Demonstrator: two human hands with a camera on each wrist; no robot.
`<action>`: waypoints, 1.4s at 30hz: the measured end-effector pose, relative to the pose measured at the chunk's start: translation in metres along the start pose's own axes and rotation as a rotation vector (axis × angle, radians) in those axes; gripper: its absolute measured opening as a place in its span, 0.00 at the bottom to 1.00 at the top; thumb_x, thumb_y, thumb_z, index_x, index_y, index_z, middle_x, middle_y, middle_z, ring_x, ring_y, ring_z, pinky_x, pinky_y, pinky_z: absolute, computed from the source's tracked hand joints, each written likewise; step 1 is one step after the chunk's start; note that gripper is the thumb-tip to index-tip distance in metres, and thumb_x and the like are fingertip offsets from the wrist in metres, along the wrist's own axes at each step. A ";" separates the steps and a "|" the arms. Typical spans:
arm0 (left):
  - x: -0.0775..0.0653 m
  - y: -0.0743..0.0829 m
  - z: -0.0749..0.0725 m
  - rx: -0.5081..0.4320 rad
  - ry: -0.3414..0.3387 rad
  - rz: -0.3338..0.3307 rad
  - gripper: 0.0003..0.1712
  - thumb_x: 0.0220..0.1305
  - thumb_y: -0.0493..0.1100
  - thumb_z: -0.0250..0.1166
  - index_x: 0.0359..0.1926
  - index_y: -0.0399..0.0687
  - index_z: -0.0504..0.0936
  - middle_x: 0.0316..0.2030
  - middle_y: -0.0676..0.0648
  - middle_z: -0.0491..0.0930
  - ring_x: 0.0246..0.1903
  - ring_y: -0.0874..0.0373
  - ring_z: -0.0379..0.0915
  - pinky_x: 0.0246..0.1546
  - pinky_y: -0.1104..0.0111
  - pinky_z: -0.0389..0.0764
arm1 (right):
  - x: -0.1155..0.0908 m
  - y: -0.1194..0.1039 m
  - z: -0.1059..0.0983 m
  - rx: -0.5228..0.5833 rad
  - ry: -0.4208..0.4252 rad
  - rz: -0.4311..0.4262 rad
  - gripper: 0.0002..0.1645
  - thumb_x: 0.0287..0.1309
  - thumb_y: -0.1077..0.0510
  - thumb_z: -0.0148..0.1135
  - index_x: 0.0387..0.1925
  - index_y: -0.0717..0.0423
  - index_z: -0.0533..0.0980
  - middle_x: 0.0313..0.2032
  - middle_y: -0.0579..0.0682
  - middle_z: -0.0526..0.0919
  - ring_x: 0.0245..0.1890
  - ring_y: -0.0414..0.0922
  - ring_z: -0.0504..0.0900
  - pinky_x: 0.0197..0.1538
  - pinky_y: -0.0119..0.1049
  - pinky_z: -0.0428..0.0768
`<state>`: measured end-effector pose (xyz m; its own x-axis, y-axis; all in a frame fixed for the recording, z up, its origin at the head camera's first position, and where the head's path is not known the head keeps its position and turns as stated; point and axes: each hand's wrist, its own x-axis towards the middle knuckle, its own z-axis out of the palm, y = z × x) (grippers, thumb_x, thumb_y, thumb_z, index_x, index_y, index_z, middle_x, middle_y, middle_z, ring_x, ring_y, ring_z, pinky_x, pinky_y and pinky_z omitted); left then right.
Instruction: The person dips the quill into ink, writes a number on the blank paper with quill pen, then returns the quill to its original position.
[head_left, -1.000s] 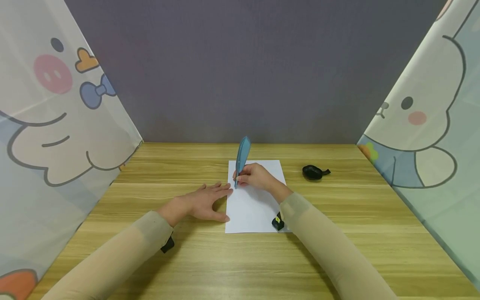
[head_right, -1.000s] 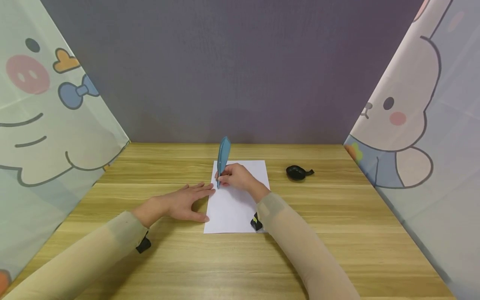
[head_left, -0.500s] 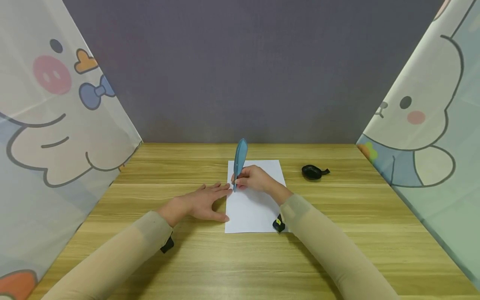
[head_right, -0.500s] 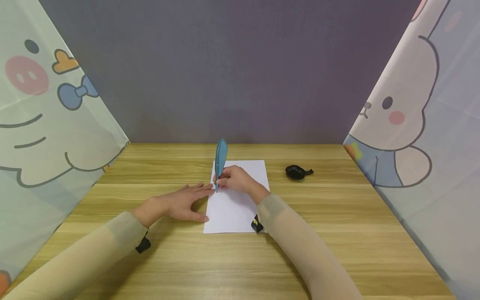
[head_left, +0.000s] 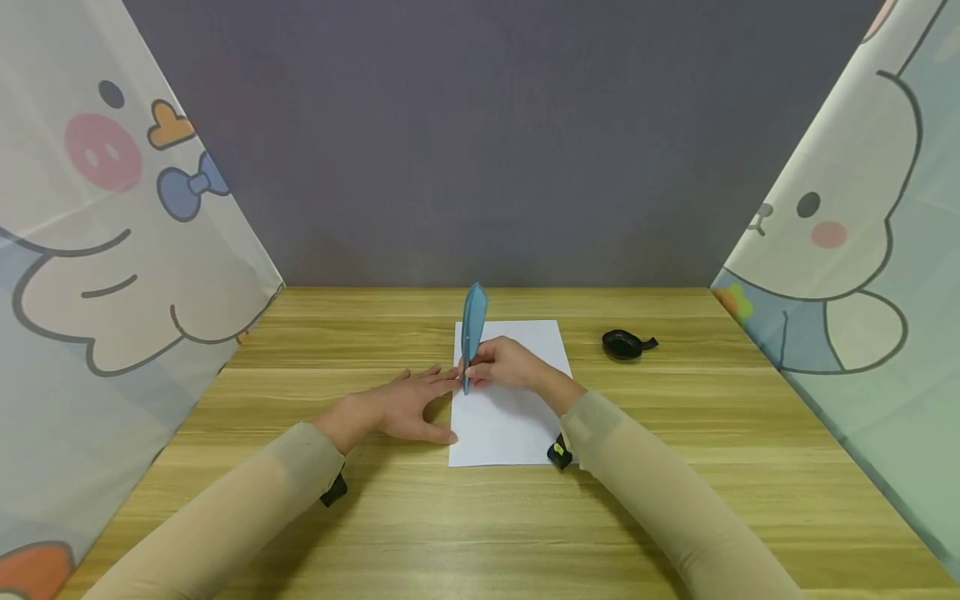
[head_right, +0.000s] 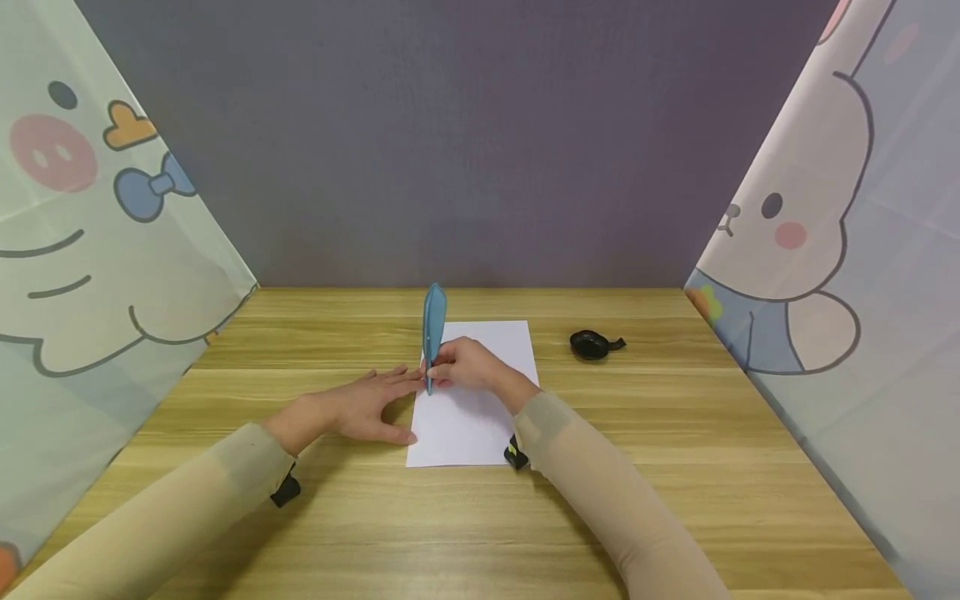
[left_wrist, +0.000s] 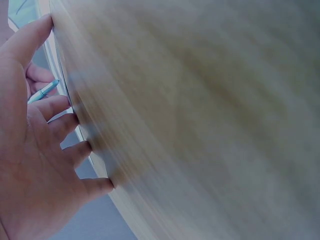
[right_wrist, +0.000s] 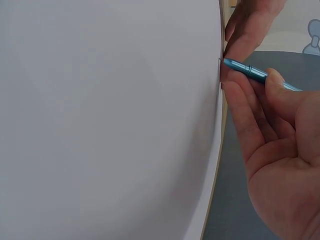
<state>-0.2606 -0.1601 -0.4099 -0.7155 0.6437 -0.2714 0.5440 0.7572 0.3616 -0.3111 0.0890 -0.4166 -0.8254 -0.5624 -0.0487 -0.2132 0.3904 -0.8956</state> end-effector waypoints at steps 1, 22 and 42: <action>0.000 0.000 0.000 -0.005 0.002 0.002 0.59 0.70 0.74 0.67 0.90 0.59 0.52 0.90 0.53 0.47 0.89 0.41 0.38 0.83 0.27 0.44 | -0.001 -0.001 0.000 0.000 -0.006 -0.001 0.11 0.76 0.66 0.66 0.52 0.70 0.87 0.47 0.62 0.94 0.44 0.45 0.93 0.51 0.39 0.93; 0.000 -0.003 0.002 -0.018 0.012 0.004 0.60 0.71 0.72 0.68 0.90 0.52 0.53 0.89 0.48 0.49 0.89 0.39 0.40 0.82 0.26 0.45 | -0.015 -0.005 0.006 -0.005 -0.091 0.006 0.11 0.77 0.65 0.65 0.52 0.66 0.88 0.49 0.60 0.94 0.46 0.44 0.93 0.52 0.38 0.92; -0.001 -0.001 0.001 -0.009 0.010 0.001 0.60 0.70 0.74 0.68 0.89 0.52 0.54 0.89 0.49 0.49 0.89 0.41 0.39 0.83 0.28 0.45 | -0.036 -0.010 0.009 -0.031 -0.116 -0.002 0.10 0.77 0.65 0.65 0.50 0.69 0.87 0.45 0.60 0.94 0.44 0.47 0.95 0.50 0.38 0.93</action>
<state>-0.2594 -0.1615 -0.4111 -0.7194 0.6432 -0.2621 0.5409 0.7556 0.3695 -0.2751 0.0989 -0.4097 -0.7591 -0.6433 -0.0992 -0.2327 0.4105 -0.8817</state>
